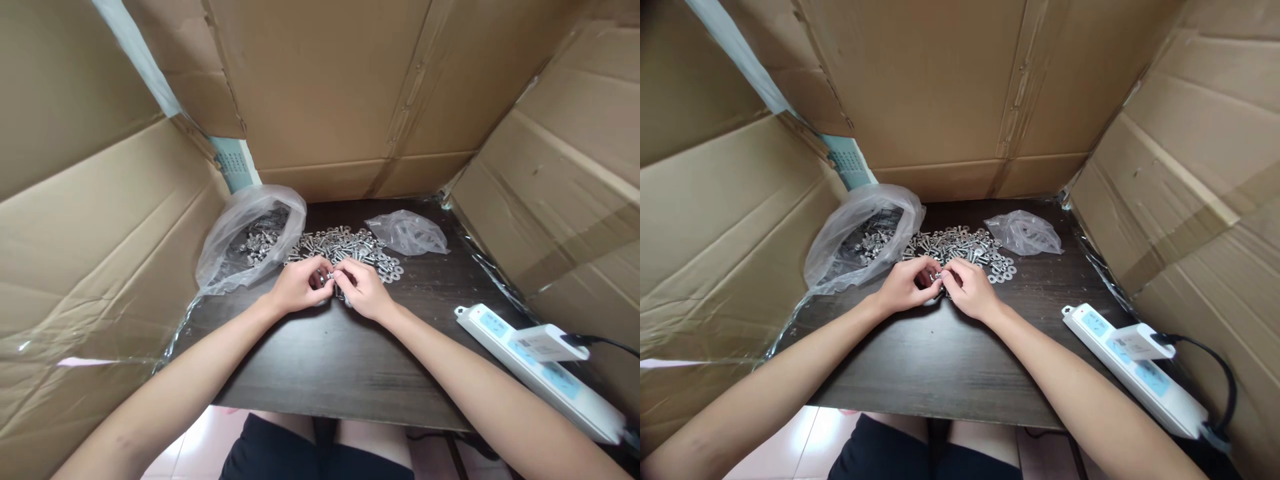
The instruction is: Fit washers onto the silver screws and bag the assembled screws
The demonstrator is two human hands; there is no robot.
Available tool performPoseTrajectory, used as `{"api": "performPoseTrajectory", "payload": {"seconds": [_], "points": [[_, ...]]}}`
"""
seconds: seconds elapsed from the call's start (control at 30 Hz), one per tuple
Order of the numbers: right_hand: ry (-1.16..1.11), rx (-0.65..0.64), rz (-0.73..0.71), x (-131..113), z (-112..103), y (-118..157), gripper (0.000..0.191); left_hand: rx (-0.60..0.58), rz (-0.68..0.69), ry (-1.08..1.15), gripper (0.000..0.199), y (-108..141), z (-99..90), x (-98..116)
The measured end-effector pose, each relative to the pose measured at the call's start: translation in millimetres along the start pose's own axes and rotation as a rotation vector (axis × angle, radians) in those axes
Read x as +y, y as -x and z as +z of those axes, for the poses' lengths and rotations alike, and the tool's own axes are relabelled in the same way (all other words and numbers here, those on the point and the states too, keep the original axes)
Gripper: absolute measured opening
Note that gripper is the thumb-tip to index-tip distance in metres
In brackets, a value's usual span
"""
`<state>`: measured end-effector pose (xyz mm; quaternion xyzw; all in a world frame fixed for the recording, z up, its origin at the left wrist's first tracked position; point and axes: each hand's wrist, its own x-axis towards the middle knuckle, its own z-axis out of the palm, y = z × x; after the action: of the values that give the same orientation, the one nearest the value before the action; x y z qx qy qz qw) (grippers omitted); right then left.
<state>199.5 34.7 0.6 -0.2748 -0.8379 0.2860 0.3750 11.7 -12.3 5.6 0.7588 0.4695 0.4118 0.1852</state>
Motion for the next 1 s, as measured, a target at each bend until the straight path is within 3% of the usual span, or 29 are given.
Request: {"api": "performPoseTrajectory", "payload": {"seconds": [0.5,0.7,0.87,1.0], "points": [[0.045,0.016,-0.03,-7.7,0.6,-1.0,0.021,-0.057,-0.158,-0.096,0.012,-0.3,-16.0,5.8],[0.038,0.022,-0.019,-8.1,0.5,-0.3,0.021,-0.165,-0.259,-0.337,0.008,-4.5,-39.6,18.1],[0.022,0.019,-0.007,-7.5,1.2,-0.4,0.021,-0.175,-0.479,-0.491,0.007,14.8,-58.4,34.0],[0.026,0.02,-0.009,-6.0,1.2,0.1,0.021,-0.163,-0.526,-0.505,0.006,33.8,-54.9,34.5]]}}
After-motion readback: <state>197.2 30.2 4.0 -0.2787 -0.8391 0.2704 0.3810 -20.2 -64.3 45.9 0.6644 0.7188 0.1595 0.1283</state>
